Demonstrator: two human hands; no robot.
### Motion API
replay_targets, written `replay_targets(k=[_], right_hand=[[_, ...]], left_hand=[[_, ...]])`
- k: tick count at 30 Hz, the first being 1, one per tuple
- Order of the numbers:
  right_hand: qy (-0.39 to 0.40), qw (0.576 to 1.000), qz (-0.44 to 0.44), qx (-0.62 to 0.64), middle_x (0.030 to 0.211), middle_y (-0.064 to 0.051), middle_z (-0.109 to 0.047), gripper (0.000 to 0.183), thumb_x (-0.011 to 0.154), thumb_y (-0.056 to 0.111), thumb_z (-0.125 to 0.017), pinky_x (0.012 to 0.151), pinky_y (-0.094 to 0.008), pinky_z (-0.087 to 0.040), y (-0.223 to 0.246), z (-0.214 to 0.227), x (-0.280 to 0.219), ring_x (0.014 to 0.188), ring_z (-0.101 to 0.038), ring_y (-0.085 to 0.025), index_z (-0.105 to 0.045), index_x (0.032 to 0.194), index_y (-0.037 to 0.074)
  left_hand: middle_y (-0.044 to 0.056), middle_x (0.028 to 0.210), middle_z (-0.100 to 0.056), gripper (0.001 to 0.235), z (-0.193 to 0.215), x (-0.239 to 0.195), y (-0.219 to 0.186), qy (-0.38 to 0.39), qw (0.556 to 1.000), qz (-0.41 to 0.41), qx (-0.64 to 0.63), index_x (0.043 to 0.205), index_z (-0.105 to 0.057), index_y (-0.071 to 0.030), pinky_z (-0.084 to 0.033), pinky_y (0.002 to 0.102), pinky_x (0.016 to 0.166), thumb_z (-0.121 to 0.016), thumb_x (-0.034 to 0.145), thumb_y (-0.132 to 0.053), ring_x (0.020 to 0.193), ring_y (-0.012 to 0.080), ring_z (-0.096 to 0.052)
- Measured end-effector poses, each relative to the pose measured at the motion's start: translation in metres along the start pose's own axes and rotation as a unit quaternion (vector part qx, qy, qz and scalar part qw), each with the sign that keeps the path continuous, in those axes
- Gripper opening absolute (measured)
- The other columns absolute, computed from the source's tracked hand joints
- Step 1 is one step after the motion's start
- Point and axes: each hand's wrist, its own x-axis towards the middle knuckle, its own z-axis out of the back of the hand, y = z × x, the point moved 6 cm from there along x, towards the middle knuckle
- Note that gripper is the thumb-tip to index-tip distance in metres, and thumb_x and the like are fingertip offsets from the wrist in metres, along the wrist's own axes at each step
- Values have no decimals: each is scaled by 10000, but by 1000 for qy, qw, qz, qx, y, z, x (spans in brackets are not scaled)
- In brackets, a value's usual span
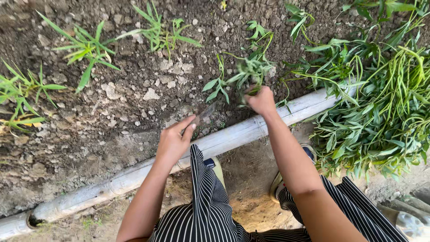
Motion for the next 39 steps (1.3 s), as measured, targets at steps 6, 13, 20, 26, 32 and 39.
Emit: replay_targets(k=[6,13,20,26,32,39], right_hand=[[80,996,-27,-17,894,-104,-797,216,776,84,-734,762,-345,-599,-18,23,-11,802,-771,-223,-829,968,108],[152,985,-32,-70,916,-132,-792,169,818,147,-716,796,-380,-591,-22,6,-6,835,-772,-252,-812,953,115],[61,987,-18,-148,910,-263,-733,188,796,153,-753,846,-478,-578,-27,-20,2,891,-732,-424,-778,930,24],[-14,985,43,-166,890,-292,-709,224,795,45,-718,837,-507,-562,-17,-35,7,874,-698,-461,-778,1011,39],[-71,995,52,-47,889,-265,-711,234,792,34,-722,814,-482,-566,-4,-29,-1,893,-705,-430,-775,1020,41],[-71,996,39,-45,889,-268,-709,224,809,74,-767,826,-474,-557,9,-28,3,868,-698,-439,-781,1031,55]], left_hand=[[134,1040,-782,282,-61,24,30,42,999,19,6,1251,-762,-248,-599,356,593,-676,985,-289,568,176,-698],[39,684,-673,358,-133,38,103,84,797,428,-418,1368,-699,-148,-474,265,429,-594,1043,-257,473,98,-538],[175,740,-775,362,-72,12,57,97,976,195,-19,1345,-701,-302,-518,344,555,-600,1005,-372,527,197,-624],[175,926,-771,367,-42,9,29,55,989,134,-5,1300,-715,-280,-589,393,715,-627,957,-377,685,296,-760],[210,927,-770,328,-23,-3,19,27,995,93,30,1258,-746,-248,-603,420,745,-668,950,-328,727,327,-763],[204,833,-735,320,-59,16,16,21,996,24,84,1293,-719,-209,-607,458,544,-637,987,-253,542,311,-704]])
